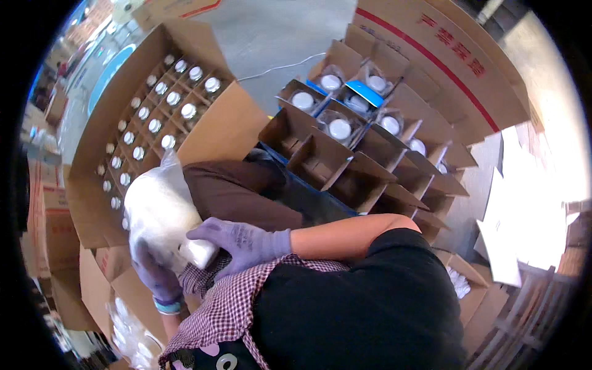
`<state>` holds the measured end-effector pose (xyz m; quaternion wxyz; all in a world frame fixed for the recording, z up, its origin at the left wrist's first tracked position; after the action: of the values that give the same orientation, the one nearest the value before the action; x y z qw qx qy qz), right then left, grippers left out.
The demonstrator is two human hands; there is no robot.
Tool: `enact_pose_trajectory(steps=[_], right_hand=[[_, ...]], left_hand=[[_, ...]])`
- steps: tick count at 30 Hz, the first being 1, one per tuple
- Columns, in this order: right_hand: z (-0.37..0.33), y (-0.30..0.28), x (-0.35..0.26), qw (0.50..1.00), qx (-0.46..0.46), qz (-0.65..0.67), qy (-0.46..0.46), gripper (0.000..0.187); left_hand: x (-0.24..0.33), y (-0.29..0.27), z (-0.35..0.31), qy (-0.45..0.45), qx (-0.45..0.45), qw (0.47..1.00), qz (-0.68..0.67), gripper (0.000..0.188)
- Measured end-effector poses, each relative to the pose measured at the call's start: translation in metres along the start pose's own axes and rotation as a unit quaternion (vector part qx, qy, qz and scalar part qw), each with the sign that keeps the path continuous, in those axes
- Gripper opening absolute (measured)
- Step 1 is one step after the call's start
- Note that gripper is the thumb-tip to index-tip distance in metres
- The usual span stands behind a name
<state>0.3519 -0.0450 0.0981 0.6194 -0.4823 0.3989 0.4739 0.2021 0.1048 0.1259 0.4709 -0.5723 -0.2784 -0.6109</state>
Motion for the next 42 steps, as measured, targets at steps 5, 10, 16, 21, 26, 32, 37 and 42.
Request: enact_pose_trajectory(steps=[5,10,16,21,26,32,37,42], right_hand=[[-0.023,-0.023,0.018,0.964,0.233,-0.100,-0.081,0.126],[-0.082,-0.096,-0.007,0.914,0.375,-0.083,-0.133,0.090],[-0.262,-0.200,-0.094,0.809,0.510,-0.292,0.021,0.078],[-0.389,-0.235,-0.099,0.694,0.602,-0.370,0.141,0.073],[-0.375,-0.241,-0.077,0.706,0.428,-0.530,0.193,0.066],[-0.337,-0.277,-0.001,0.634,0.402,-0.534,0.390,0.074],[-0.278,-0.321,0.014,0.635,0.372,-0.541,0.407,0.082],[-0.268,-0.323,-0.014,0.652,0.371,-0.586,0.305,0.081]], left_hand=[[0.022,0.094,0.018,-0.087,-0.162,0.939,-0.290,0.037],[0.120,0.171,-0.026,0.058,-0.229,0.942,-0.237,0.025],[0.175,0.226,-0.108,0.246,-0.674,0.697,0.010,0.067],[0.089,0.185,-0.061,0.066,-0.544,0.837,-0.002,0.050],[0.035,0.145,-0.035,-0.043,-0.475,0.879,0.004,0.049],[0.016,0.106,-0.018,-0.063,-0.417,0.907,0.009,0.047],[-0.008,0.026,-0.015,-0.090,-0.297,0.951,-0.007,0.041],[-0.046,-0.082,-0.023,-0.143,-0.128,0.981,0.024,0.045]])
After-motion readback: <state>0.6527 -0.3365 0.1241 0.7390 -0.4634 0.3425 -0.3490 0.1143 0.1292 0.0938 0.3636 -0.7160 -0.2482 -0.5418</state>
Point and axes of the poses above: each hand's wrist, its own z-axis towards the middle knuckle, its own y-axis out of the palm, x = y × z, the point moved 8 cm from there along z, towards the middle knuckle, and after that the axes turned 2 degrees about x, right-handed, at the moved point
